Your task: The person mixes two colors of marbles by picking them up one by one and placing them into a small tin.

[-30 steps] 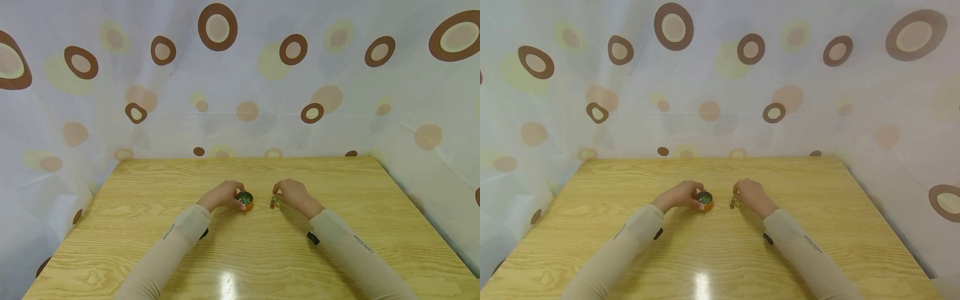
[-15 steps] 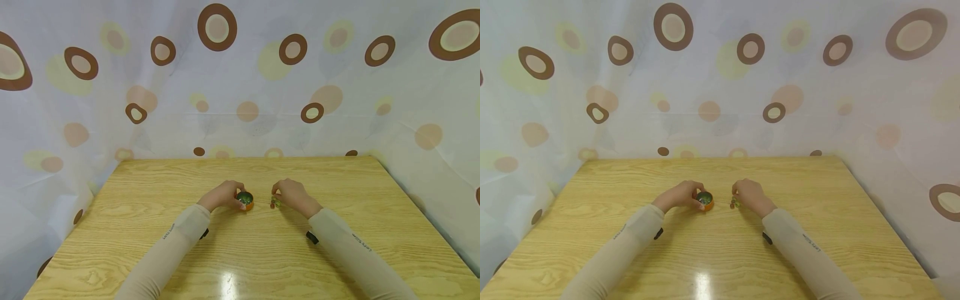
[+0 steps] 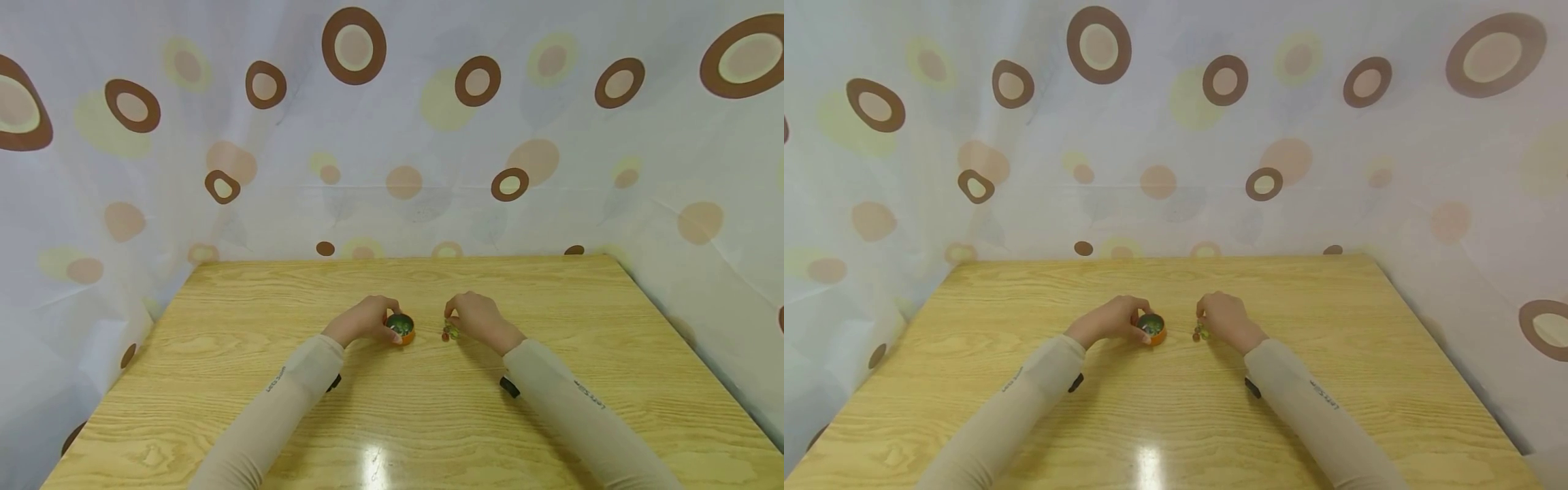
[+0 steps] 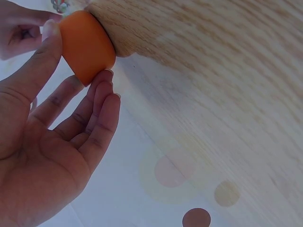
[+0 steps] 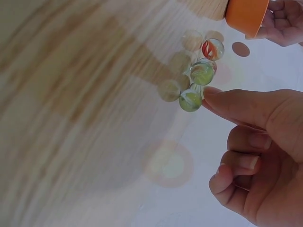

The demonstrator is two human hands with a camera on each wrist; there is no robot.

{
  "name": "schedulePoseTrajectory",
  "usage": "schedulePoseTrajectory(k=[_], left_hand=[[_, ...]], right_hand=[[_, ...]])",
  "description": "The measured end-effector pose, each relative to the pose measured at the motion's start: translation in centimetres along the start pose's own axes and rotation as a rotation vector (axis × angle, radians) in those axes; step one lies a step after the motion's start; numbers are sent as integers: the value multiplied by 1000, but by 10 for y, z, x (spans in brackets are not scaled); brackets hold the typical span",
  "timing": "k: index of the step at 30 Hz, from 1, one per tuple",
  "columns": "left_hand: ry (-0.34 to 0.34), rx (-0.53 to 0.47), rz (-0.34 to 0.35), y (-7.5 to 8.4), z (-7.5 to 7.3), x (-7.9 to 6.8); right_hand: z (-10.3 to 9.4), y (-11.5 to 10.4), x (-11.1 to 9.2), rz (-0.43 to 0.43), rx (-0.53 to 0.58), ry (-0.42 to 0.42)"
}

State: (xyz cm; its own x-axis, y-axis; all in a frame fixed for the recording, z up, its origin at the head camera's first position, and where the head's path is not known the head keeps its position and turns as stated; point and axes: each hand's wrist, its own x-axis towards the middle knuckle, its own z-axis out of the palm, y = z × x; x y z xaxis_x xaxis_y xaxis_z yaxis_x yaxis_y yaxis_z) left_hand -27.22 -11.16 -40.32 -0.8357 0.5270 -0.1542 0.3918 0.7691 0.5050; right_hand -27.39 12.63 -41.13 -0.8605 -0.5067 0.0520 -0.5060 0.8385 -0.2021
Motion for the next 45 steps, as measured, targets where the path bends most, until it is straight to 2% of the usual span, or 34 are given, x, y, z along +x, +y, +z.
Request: schedulePoseTrajectory(k=[10,19,27,33,45], left_hand=[[-4,-2,-1,0,2,3],[-10,-15,-7,2,3,2],[-10,-9,-9,4,3,2],[-6,-14,-8,3,3,1],[8,-2,-14,2,1,-1]], right_hand=[[1,4,4,68,12,-47],[0,6,2,78,11,-76],[2,9,1,72,36,-57],[1,8,-1,40,55,-7],[2,-12,3,-4,59,21]])
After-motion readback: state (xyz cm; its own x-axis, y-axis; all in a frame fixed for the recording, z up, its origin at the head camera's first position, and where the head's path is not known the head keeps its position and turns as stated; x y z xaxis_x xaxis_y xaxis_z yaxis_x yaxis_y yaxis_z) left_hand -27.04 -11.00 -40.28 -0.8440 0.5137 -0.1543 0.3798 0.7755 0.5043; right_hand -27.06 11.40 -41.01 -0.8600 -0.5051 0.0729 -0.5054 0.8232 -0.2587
